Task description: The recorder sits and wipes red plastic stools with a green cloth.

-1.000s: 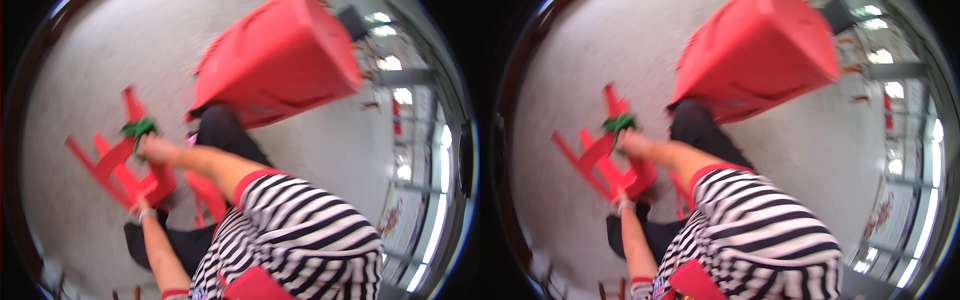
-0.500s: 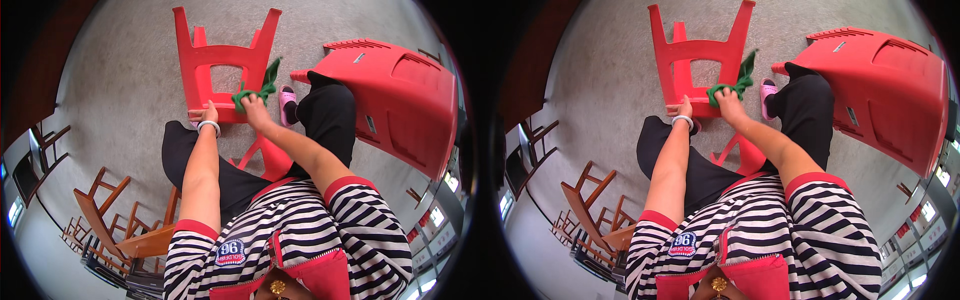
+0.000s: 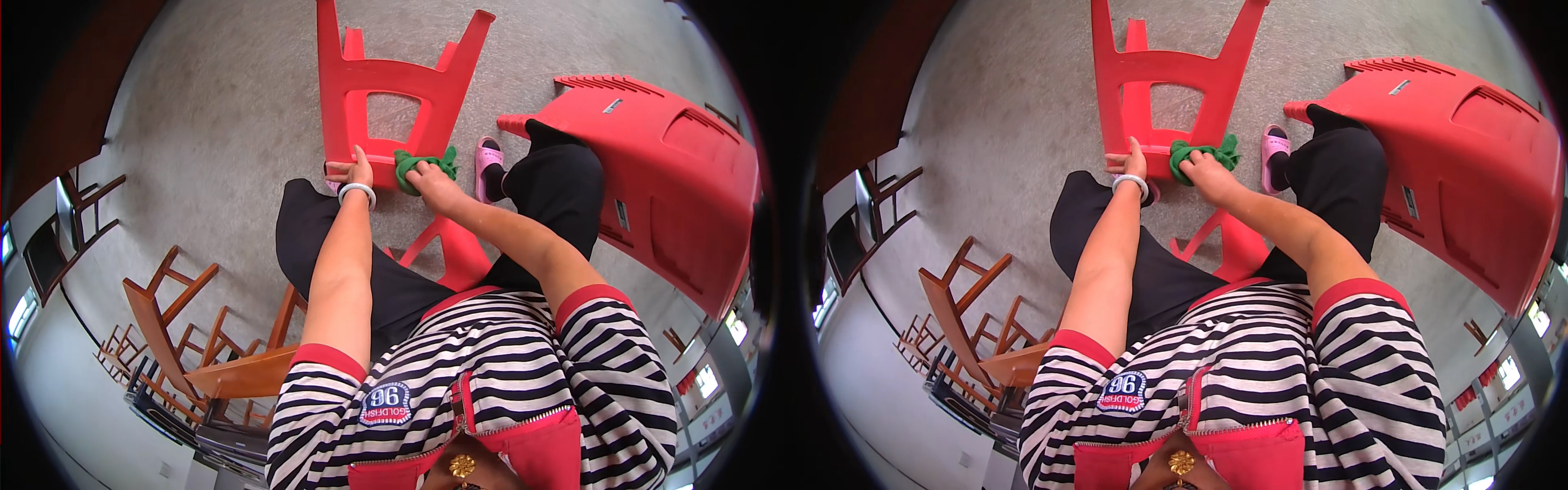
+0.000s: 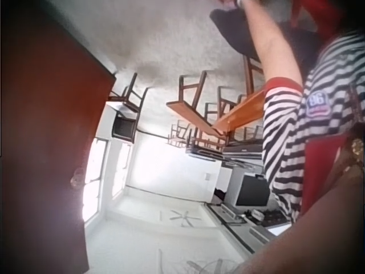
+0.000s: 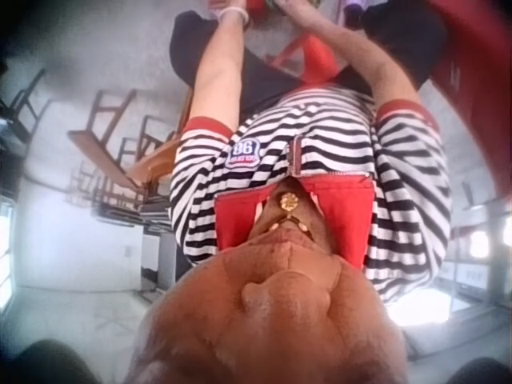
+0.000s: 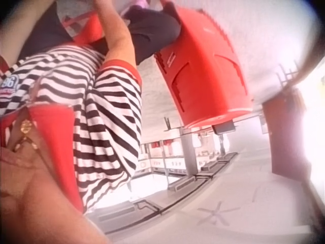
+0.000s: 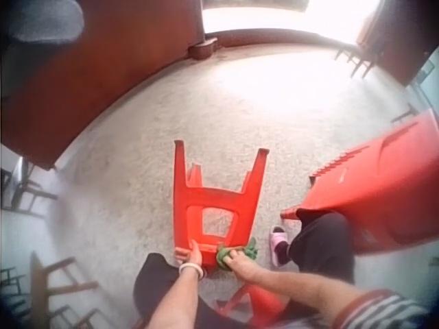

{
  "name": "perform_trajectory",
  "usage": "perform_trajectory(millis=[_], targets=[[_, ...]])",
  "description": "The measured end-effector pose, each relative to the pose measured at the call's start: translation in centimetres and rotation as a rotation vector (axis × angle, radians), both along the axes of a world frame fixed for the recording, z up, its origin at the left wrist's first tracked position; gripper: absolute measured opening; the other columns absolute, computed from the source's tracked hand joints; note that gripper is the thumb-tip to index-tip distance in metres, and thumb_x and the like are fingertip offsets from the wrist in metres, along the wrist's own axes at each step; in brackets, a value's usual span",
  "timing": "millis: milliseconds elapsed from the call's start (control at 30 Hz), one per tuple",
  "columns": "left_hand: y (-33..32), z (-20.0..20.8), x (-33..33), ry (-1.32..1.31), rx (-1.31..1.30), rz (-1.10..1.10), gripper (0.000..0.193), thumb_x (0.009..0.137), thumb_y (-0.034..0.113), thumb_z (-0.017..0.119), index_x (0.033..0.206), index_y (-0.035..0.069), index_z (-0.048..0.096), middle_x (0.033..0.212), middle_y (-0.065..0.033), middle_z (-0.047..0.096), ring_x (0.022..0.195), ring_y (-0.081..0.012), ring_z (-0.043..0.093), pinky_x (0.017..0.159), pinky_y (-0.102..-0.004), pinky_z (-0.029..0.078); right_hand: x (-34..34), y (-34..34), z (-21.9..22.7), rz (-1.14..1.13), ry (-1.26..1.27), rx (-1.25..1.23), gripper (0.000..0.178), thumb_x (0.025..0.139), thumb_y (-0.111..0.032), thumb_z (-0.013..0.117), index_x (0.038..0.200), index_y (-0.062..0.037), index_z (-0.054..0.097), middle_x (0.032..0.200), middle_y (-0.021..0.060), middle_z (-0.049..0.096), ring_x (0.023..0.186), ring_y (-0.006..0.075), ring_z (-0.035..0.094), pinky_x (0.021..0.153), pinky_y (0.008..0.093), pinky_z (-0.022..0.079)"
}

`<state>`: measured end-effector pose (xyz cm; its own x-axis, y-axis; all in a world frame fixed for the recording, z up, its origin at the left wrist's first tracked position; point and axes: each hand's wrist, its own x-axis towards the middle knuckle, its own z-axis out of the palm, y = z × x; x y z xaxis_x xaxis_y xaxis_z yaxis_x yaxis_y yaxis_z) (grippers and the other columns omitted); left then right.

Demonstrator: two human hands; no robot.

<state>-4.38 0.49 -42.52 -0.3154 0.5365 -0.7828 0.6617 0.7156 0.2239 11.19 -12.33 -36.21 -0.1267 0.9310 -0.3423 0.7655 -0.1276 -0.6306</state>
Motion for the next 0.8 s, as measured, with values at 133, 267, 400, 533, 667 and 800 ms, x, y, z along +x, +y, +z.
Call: perform_trajectory(millis=[133,267,400,533,667,800], targets=[[0.2,0.1,-0.6,-0.017,0.017,0.027,0.113,0.087,0.084,0.028,0.154,0.009,-0.023,0.156,-0.0288,-0.031,0.148,-0.0510,-0.005,0.119,-0.0577,0.014,-4.3,3.1,0.1,0.020,0.075,0.049,0.028,0.081,-0.003,0.057,0.109,-0.0049,0.060,0.110,0.0188,0.054,0.105,0.0390,0.056,0.091,0.0458,0.050],[0.4,0.3,-0.6,-0.103,0.053,0.096,0.115,0.085,0.086,0.027,0.154,0.009,-0.022,0.156,-0.0276,-0.031,0.149,-0.0492,-0.006,0.120,-0.0567,0.014,-6.2,5.2,0.0,0.033,-0.018,0.053,0.022,0.083,-0.007,0.058,0.105,-0.0038,0.061,0.110,0.0169,0.055,0.105,0.0357,0.058,0.085,0.0429,0.054],[0.1,1.1,-0.3,-0.082,0.023,0.084,0.116,0.084,0.088,0.026,0.155,0.009,-0.020,0.156,-0.0274,-0.030,0.149,-0.0489,0.002,0.120,-0.0548,0.015,-3.9,3.7,0.2,0.204,-0.184,0.059,0.023,0.083,-0.008,0.060,0.106,-0.0087,0.062,0.108,0.0129,0.056,0.100,0.0328,0.062,0.076,0.0410,0.058],[-0.4,2.5,0.7,-0.066,-0.001,0.063,0.114,0.084,0.088,0.023,0.155,0.010,-0.019,0.157,-0.0277,-0.029,0.148,-0.0492,0.011,0.120,-0.0535,0.017,0.5,0.5,0.4,0.271,-0.231,-0.014,0.030,0.082,-0.008,0.059,0.112,-0.0109,0.060,0.110,0.0137,0.054,0.102,0.0341,0.060,0.079,0.0430,0.056],[-0.5,2.5,0.9,-0.110,0.012,0.057,0.114,0.083,0.088,0.024,0.156,0.012,-0.019,0.157,-0.0271,-0.029,0.149,-0.0483,0.009,0.120,-0.0544,0.017,0.7,0.7,-0.5,0.288,-0.229,-0.015,0.028,0.084,-0.009,0.057,0.112,-0.0097,0.059,0.109,0.0154,0.053,0.102,0.0346,0.059,0.080,0.0439,0.055],[-0.3,1.2,-0.6,-0.143,0.041,0.170,0.116,0.081,0.090,0.028,0.157,0.014,-0.016,0.158,-0.0247,-0.029,0.151,-0.0452,-0.002,0.120,-0.0546,0.014,-4.9,4.1,-0.5,0.160,-0.145,0.126,0.024,0.085,-0.012,0.057,0.107,-0.0042,0.059,0.105,0.0152,0.054,0.099,0.0328,0.059,0.077,0.0423,0.055]])
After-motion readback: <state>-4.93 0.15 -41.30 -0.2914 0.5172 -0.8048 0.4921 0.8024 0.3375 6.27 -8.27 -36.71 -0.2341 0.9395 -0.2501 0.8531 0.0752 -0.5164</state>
